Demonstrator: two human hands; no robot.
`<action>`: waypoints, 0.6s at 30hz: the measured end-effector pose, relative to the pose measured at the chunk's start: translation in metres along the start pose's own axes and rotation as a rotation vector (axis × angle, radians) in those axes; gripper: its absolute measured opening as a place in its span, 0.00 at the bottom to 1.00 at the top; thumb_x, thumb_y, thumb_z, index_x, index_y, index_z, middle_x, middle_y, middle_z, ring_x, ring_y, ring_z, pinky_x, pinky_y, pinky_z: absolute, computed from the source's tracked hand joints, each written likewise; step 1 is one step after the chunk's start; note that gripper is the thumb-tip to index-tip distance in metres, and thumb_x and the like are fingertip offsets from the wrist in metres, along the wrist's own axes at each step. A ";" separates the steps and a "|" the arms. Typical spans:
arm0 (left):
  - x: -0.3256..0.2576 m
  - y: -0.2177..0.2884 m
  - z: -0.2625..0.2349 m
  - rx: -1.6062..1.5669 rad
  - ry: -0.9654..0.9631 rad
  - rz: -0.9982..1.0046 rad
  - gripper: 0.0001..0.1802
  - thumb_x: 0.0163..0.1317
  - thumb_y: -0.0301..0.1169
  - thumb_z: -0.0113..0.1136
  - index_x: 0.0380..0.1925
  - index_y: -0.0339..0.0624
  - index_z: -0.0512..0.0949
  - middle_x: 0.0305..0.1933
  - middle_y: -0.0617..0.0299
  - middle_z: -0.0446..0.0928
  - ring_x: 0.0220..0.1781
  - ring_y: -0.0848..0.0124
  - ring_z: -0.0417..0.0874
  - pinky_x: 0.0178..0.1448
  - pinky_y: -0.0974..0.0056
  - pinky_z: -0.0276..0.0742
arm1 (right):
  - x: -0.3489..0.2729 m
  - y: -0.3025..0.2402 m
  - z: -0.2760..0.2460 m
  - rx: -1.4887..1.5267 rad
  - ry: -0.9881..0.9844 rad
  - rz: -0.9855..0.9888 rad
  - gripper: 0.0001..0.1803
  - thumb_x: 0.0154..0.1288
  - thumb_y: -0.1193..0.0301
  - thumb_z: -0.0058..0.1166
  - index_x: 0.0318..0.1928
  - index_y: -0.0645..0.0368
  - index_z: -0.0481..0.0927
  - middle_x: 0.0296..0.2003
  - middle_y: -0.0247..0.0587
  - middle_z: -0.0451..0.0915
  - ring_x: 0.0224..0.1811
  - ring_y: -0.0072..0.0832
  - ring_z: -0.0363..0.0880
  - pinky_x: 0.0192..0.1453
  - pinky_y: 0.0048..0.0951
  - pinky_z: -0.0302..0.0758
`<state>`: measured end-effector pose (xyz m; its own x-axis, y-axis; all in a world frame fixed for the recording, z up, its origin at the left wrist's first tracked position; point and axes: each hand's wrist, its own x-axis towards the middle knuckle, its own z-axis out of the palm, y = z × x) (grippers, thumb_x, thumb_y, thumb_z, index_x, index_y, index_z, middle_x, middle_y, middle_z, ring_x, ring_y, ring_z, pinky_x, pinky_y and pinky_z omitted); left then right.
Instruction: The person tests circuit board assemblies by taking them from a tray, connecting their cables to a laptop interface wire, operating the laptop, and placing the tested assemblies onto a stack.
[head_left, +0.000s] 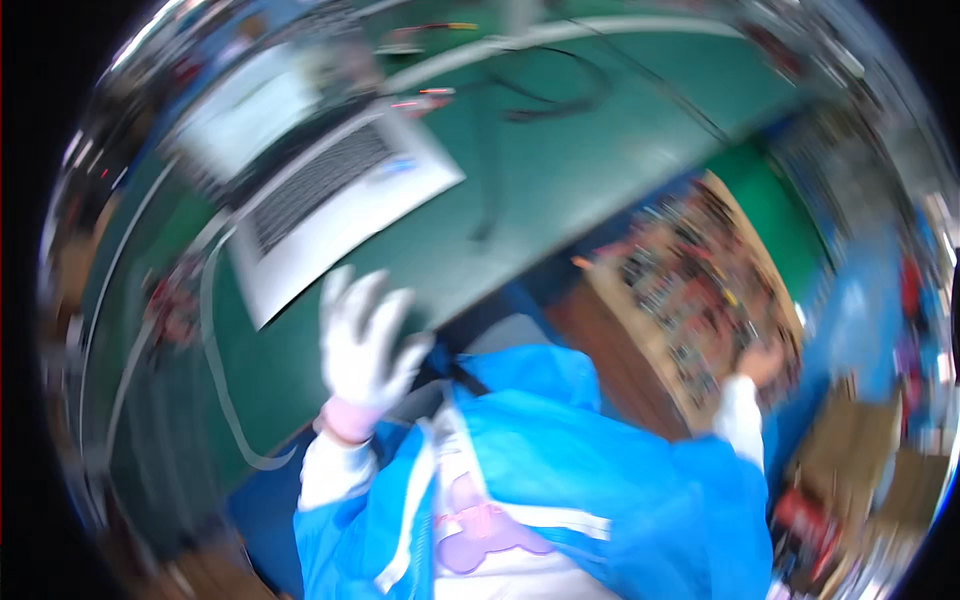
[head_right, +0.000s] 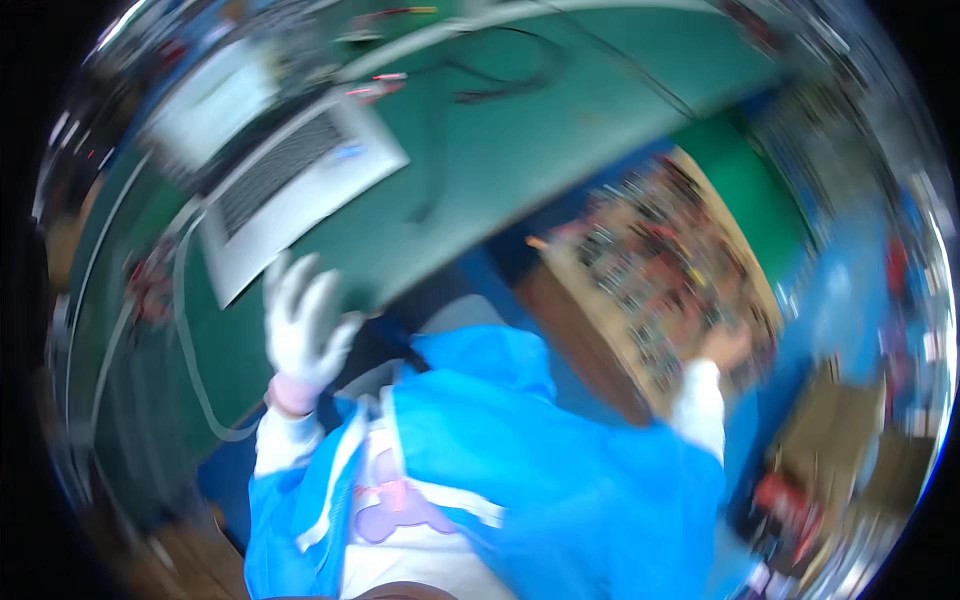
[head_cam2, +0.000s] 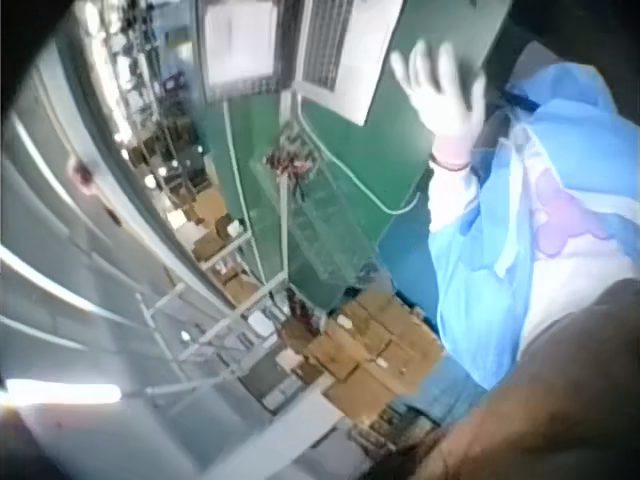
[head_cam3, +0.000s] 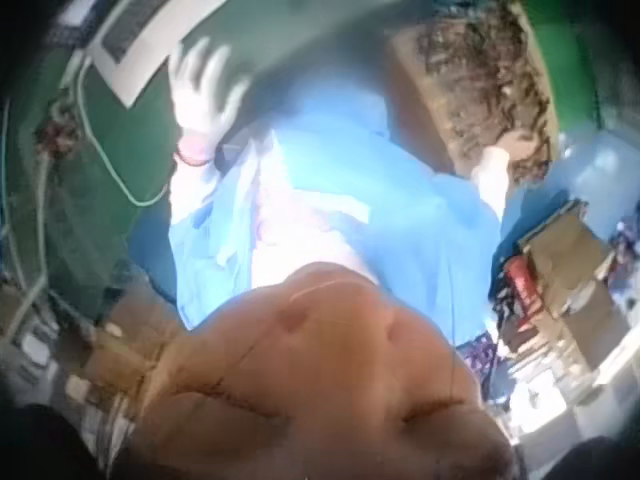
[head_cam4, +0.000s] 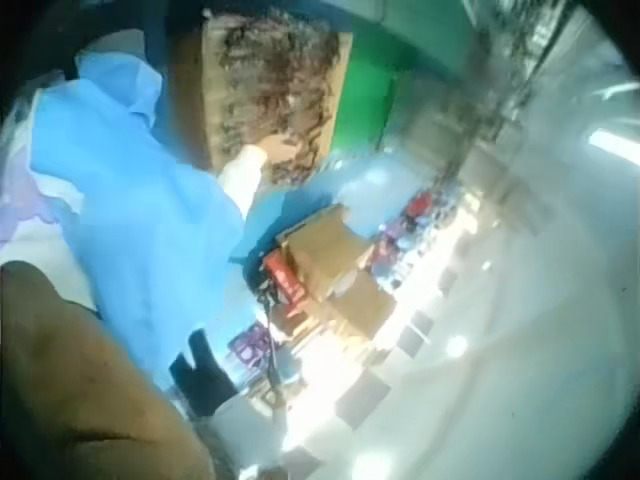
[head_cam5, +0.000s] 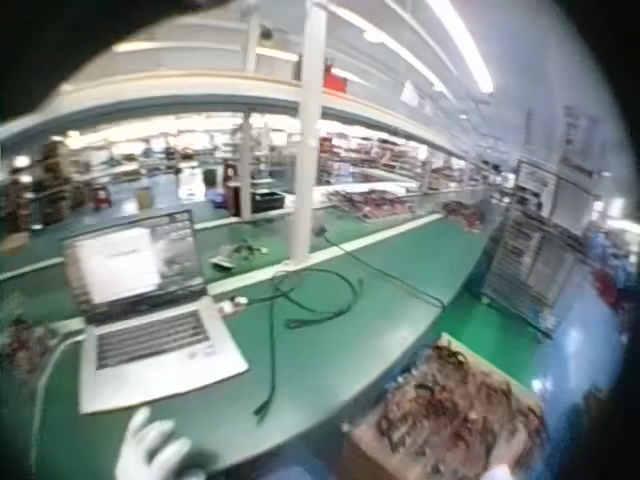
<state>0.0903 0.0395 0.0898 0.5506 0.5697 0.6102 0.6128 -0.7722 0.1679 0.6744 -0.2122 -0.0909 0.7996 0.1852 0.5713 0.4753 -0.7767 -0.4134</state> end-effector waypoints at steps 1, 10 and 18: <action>0.001 -0.003 -0.001 -0.006 -0.007 -0.004 0.27 0.50 0.41 0.69 0.50 0.42 0.79 0.56 0.44 0.73 0.61 0.41 0.72 0.68 0.39 0.65 | 0.003 -0.025 -0.004 -0.047 -0.004 -0.063 0.20 0.63 0.71 0.57 0.54 0.68 0.79 0.51 0.57 0.82 0.54 0.49 0.79 0.63 0.42 0.72; -0.043 -0.021 -0.051 -0.001 0.129 -0.133 0.30 0.59 0.47 0.63 0.57 0.41 0.75 0.59 0.43 0.73 0.61 0.43 0.73 0.70 0.40 0.64 | -0.069 -0.305 -0.024 0.886 -0.315 -1.198 0.21 0.70 0.70 0.51 0.60 0.65 0.71 0.60 0.53 0.70 0.62 0.51 0.69 0.67 0.50 0.66; -0.088 -0.094 -0.166 0.007 0.284 -0.791 0.35 0.62 0.44 0.64 0.64 0.36 0.68 0.63 0.45 0.72 0.64 0.54 0.75 0.71 0.57 0.68 | -0.165 -0.486 -0.045 1.420 -0.285 -1.910 0.20 0.58 0.78 0.57 0.53 0.55 0.78 0.53 0.45 0.77 0.58 0.45 0.74 0.62 0.49 0.71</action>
<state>-0.1100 0.0154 0.1490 -0.2060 0.8492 0.4863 0.7621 -0.1725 0.6240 0.2945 0.1076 0.0477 -0.6867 0.0461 0.7255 0.2038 0.9702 0.1314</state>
